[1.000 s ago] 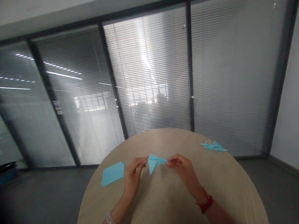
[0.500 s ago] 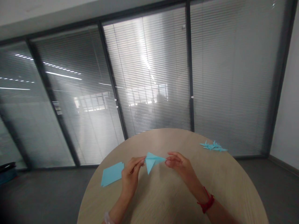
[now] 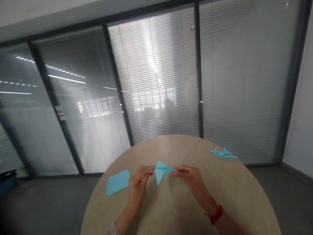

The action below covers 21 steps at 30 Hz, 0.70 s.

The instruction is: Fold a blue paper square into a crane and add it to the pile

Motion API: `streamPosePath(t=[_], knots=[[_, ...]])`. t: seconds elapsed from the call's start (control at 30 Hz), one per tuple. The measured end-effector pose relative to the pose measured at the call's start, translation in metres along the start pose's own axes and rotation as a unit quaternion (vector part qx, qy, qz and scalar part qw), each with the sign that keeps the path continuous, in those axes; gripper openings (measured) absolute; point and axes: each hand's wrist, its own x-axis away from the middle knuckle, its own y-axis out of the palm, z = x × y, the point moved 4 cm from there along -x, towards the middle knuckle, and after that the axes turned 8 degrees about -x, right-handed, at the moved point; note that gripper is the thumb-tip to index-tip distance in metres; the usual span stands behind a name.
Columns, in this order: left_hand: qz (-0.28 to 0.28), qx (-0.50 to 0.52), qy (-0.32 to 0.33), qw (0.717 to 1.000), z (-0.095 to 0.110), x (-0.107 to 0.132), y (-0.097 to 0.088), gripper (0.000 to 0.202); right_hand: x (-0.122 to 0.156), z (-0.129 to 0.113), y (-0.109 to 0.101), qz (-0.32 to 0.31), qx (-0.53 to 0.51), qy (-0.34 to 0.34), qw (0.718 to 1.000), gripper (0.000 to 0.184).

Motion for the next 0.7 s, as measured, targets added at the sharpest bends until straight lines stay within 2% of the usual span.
streamPosePath(t=[0.33, 0.47, 0.7], knots=[[0.006, 0.006, -0.024, 1.0, -0.0018, -0.0015, 0.0001, 0.015, -0.0018, -0.0005, -0.0009, -0.005, 0.021, -0.027, 0.999, 0.029], [-0.014, 0.005, -0.027, 1.0, -0.0005, -0.0018, 0.0039, 0.017, -0.0012, 0.0003, 0.0018, -0.012, 0.011, -0.046, 0.999, 0.03], [-0.04, -0.001, -0.022, 0.999, 0.003, -0.0008, 0.0079, 0.018, 0.0006, -0.0007, 0.0032, -0.011, 0.057, -0.072, 0.996, 0.024]])
